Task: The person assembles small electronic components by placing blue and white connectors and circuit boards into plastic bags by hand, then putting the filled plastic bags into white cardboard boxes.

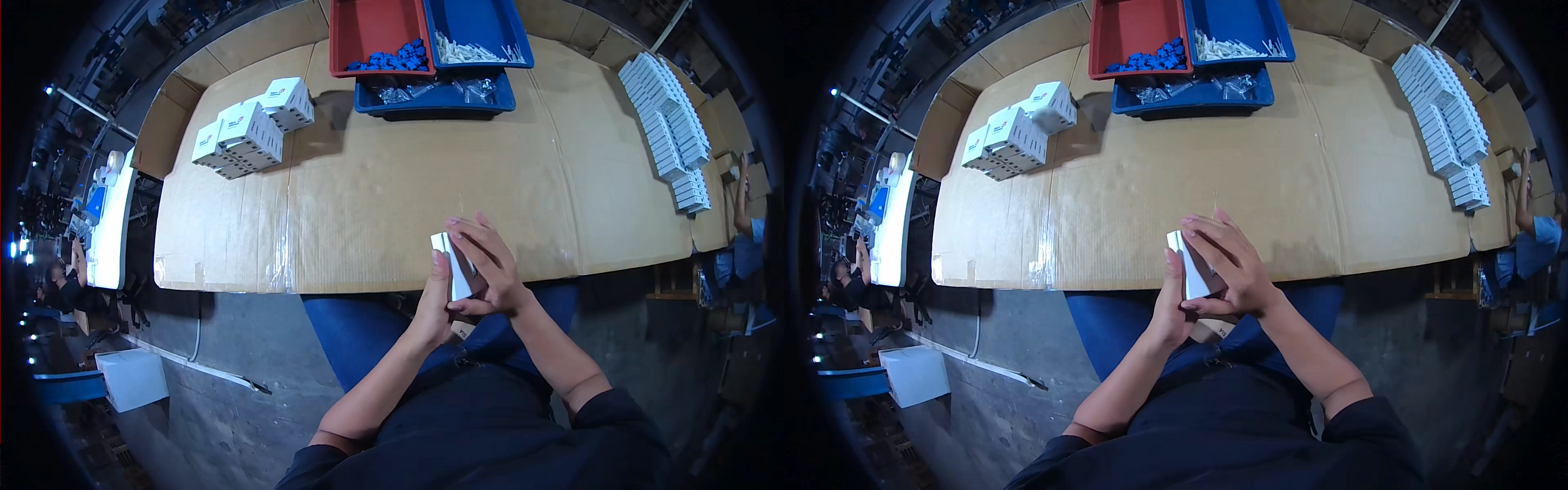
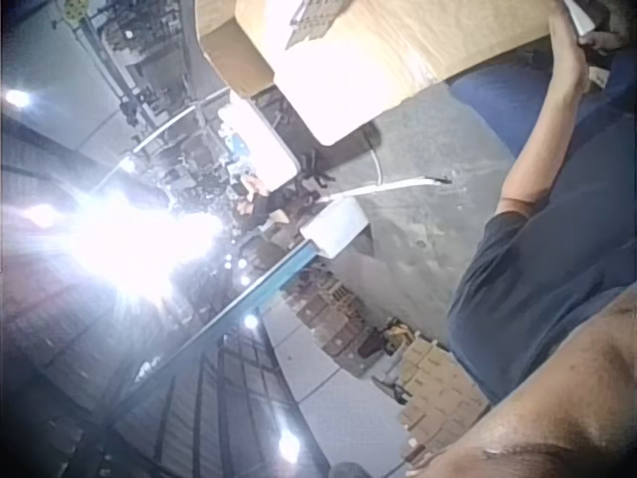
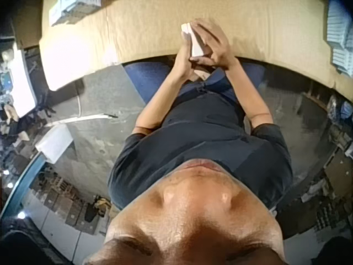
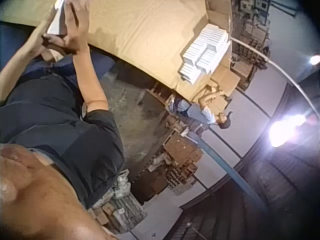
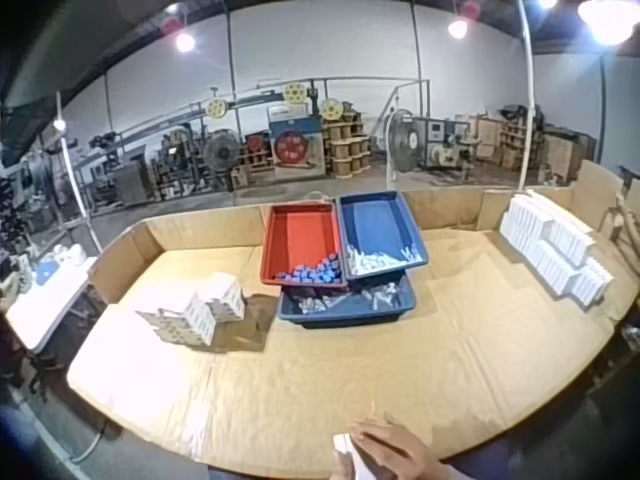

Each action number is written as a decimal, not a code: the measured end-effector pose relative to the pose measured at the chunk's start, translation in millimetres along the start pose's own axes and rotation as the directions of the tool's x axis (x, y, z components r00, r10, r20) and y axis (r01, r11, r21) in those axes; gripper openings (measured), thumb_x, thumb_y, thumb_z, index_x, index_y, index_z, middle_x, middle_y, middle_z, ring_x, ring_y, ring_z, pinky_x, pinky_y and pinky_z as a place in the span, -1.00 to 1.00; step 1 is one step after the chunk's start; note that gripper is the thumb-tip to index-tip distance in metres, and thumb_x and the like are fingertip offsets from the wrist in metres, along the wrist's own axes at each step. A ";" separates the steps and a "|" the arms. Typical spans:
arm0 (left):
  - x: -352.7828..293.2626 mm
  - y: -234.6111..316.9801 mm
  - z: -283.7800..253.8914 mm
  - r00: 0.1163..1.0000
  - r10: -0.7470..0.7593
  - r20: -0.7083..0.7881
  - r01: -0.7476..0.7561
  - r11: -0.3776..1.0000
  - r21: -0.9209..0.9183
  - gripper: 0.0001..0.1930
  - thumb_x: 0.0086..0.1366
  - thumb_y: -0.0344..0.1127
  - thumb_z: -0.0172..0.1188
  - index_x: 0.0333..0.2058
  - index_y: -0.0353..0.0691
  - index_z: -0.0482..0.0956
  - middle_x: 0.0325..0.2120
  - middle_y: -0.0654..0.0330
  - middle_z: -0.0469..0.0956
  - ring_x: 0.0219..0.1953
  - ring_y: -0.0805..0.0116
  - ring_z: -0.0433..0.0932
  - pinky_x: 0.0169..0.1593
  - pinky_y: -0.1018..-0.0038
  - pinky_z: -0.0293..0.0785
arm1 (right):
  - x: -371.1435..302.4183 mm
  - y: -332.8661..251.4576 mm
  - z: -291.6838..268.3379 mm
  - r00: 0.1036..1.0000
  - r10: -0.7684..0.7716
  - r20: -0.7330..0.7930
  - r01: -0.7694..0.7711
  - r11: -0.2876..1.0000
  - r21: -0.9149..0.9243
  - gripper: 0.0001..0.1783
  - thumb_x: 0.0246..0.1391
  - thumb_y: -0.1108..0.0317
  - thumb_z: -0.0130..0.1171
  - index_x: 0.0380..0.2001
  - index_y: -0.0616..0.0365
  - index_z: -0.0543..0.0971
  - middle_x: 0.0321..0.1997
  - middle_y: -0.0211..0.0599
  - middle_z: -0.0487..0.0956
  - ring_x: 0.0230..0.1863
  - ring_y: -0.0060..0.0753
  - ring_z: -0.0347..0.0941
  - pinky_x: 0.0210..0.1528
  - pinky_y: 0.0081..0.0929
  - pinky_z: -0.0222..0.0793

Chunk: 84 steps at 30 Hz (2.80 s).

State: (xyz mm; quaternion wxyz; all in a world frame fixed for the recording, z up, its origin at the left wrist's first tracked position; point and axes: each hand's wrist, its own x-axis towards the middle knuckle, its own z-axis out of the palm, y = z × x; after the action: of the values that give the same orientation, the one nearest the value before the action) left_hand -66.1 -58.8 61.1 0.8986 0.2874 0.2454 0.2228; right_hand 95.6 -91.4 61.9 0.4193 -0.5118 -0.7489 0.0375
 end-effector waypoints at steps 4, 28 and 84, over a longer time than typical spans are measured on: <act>2.1 2.1 2.6 0.998 0.056 -0.002 -0.055 0.997 0.052 -0.27 0.55 0.38 -0.28 0.23 -0.20 0.35 -0.10 0.19 0.56 -0.16 0.45 0.62 -0.20 0.53 0.59 | 3.8 5.4 10.1 0.977 -0.096 -0.189 0.115 0.989 0.095 -0.01 0.17 -0.32 0.23 0.23 0.51 0.46 0.17 0.33 0.54 0.18 0.35 0.55 0.24 0.10 0.47; 22.4 4.9 -15.7 0.897 0.342 -0.280 -0.305 0.937 0.169 -0.29 0.60 0.24 -0.22 0.48 -0.13 0.10 0.10 0.12 0.47 0.06 0.35 0.54 0.15 0.35 0.54 | -2.2 0.7 9.8 0.951 0.296 0.094 -0.307 0.852 0.424 -0.23 0.09 0.17 0.27 0.33 0.35 0.44 0.50 0.12 0.31 0.50 0.06 0.28 0.49 -0.11 0.21; 4.9 7.6 -24.8 0.783 0.619 -0.064 -0.515 0.702 0.493 -0.21 0.57 0.18 -0.05 0.51 -0.26 0.05 0.37 -0.03 0.27 0.32 0.28 0.37 0.28 0.40 0.38 | -2.1 -35.1 13.4 0.930 0.364 0.055 -0.350 0.826 0.442 -0.36 0.00 0.35 0.44 0.21 0.17 0.58 0.45 0.00 0.35 0.48 0.05 0.29 0.46 -0.09 0.24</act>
State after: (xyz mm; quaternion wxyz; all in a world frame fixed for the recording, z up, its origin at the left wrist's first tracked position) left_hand -78.4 -40.5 46.7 0.6596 0.5213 0.2887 0.4581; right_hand 61.0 -104.7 69.1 0.5223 -0.5339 -0.6047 0.2766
